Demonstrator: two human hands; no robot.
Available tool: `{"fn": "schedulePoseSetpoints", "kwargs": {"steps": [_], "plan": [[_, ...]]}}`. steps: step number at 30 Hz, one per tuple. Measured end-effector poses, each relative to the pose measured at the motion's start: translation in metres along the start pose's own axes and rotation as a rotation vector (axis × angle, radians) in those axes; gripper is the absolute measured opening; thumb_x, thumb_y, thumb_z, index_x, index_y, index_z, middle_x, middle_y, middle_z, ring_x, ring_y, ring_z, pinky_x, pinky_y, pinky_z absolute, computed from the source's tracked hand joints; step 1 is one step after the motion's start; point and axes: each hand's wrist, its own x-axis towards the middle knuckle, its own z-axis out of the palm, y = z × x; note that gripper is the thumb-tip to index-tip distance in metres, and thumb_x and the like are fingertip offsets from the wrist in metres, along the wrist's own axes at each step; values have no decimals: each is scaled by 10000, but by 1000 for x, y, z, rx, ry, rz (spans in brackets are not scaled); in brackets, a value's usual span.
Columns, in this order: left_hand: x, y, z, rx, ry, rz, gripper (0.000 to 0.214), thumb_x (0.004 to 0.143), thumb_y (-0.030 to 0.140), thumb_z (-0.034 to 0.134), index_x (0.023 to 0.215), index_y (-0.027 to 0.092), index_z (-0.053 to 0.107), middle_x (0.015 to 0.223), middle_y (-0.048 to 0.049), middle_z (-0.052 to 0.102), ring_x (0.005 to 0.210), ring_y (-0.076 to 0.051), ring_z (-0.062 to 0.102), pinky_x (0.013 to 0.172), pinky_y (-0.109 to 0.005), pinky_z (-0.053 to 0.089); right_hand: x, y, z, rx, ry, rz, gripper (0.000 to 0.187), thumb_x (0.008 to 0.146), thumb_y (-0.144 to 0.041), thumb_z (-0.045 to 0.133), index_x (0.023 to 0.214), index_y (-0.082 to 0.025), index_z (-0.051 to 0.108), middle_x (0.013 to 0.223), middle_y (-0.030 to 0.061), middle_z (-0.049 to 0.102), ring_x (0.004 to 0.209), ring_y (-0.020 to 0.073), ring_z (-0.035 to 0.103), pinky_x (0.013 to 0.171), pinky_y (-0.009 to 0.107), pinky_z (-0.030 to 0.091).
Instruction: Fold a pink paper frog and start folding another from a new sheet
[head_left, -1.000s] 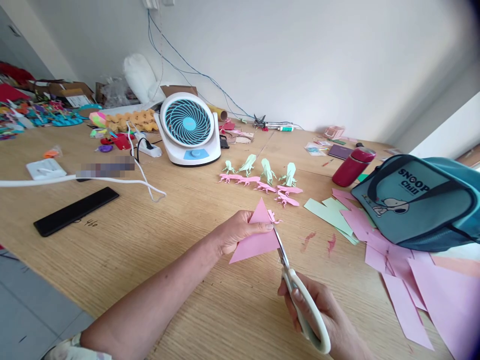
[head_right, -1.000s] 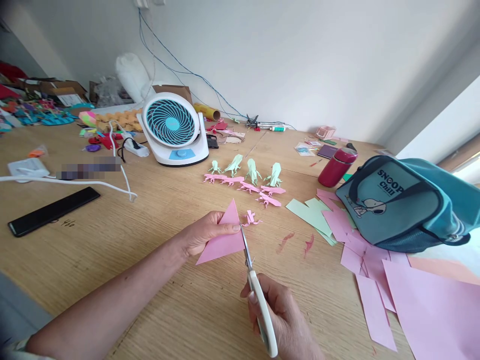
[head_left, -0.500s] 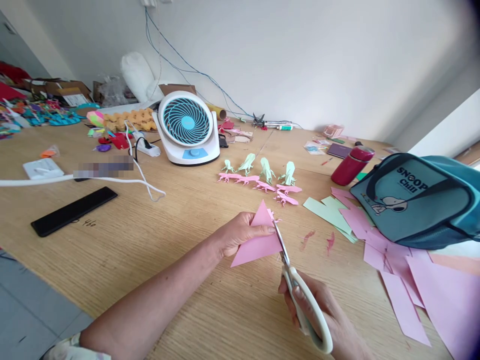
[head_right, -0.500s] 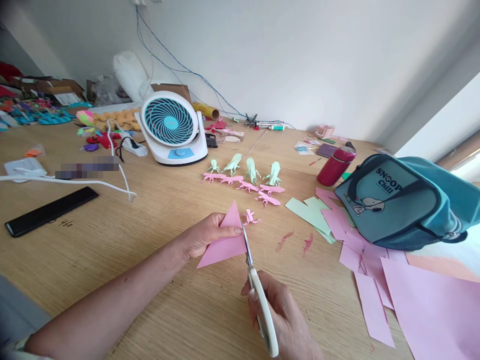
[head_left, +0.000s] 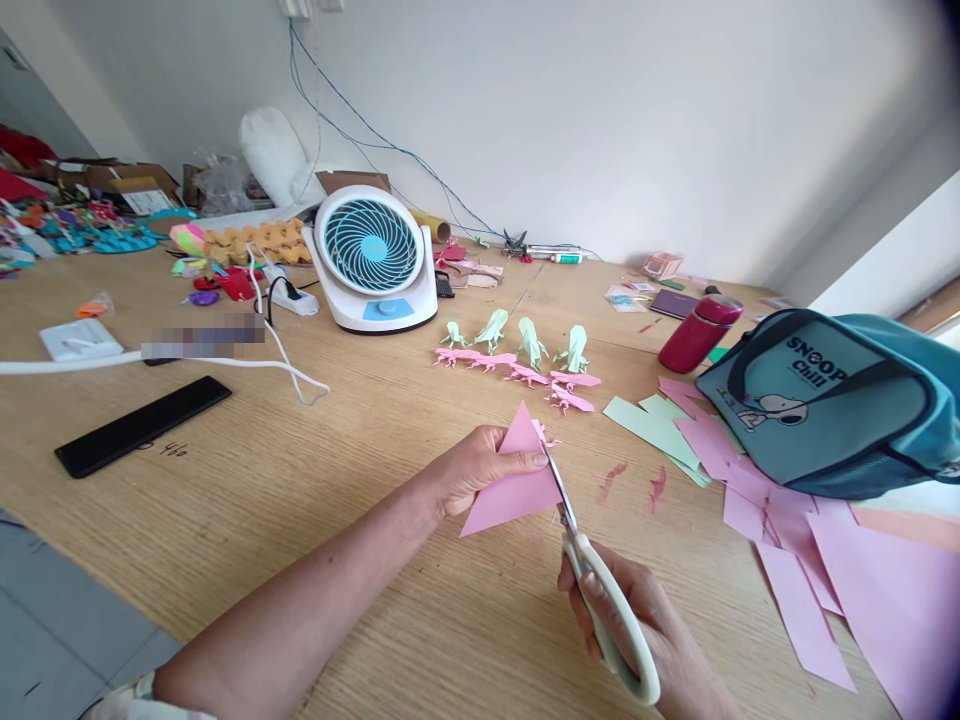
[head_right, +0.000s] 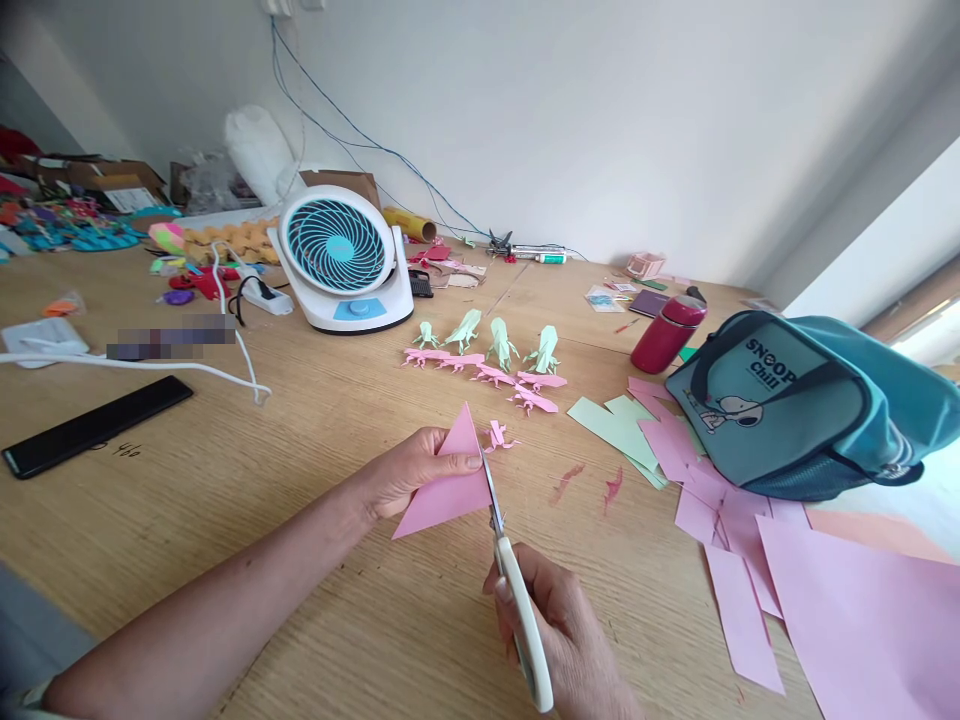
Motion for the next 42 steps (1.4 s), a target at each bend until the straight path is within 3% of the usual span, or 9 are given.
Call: {"fn": "schedulePoseSetpoints", "kwargs": {"steps": [10, 16, 18, 21, 23, 27, 35, 40, 42], "plan": [[-1, 3, 3, -9, 25, 2, 430, 542, 303, 923, 873, 123, 715, 668, 23, 650, 589, -82, 552, 604, -213, 397, 4, 4, 2, -16, 38, -2, 537, 896, -684, 458, 839, -157, 547, 565, -39, 434, 474, 94, 408, 467, 226, 310], [-1, 1, 2, 32, 18, 2, 397, 563, 342, 912, 799, 107, 696, 727, -20, 681, 630, -107, 594, 615, -219, 419, 4, 6, -1, -66, 108, 4, 520, 914, -670, 421, 874, -171, 563, 594, -30, 446, 515, 120, 431, 502, 249, 335], [-1, 1, 1, 32, 29, -2, 413, 563, 346, 911, 832, 114, 700, 727, -14, 678, 634, -107, 596, 625, -220, 424, 4, 6, -8, -208, 202, -19, 487, 922, -645, 416, 853, -185, 563, 619, -16, 467, 559, 141, 454, 536, 266, 347], [0, 0, 2, 32, 41, 16, 420, 561, 334, 914, 866, 129, 711, 696, 15, 654, 625, -90, 576, 623, -208, 413, 5, 6, -31, -602, 414, -7, 408, 922, -593, 432, 828, -212, 544, 643, -8, 484, 598, 172, 487, 568, 289, 337], [1, 0, 3, 37, 44, 42, 416, 564, 324, 915, 878, 132, 720, 720, 13, 659, 640, -86, 568, 633, -203, 411, 5, 9, -51, -873, 582, 38, 353, 900, -557, 443, 790, -228, 514, 670, 5, 527, 606, 192, 520, 586, 310, 338], [2, -2, 2, 55, 53, 79, 423, 569, 321, 913, 901, 128, 735, 806, -19, 686, 685, -96, 570, 665, -208, 421, 1, 17, -90, -1212, 761, 190, 356, 889, -567, 403, 879, -244, 553, 831, 52, 625, 759, 267, 629, 656, 363, 382], [7, -10, 1, 141, 40, 127, 482, 563, 364, 909, 935, 122, 720, 968, -51, 693, 786, -111, 576, 701, -200, 421, -9, 28, -127, -1292, 800, 469, 417, 909, -534, 356, 943, -252, 663, 968, 109, 658, 985, 331, 639, 757, 463, 427], [6, -11, 4, 185, 9, 102, 433, 565, 419, 894, 736, 117, 636, 715, 17, 611, 636, -85, 517, 591, -192, 372, -10, 36, -141, -1274, 818, 441, 407, 863, -541, 437, 937, -249, 711, 932, 132, 662, 923, 347, 650, 689, 469, 450], [5, -13, 6, 193, 7, 99, 455, 561, 442, 890, 734, 120, 618, 684, 29, 582, 628, -88, 512, 586, -197, 369, -8, 32, -133, -1287, 908, 319, 433, 845, -569, 453, 894, -235, 724, 920, 152, 657, 892, 366, 643, 655, 468, 455]]}}
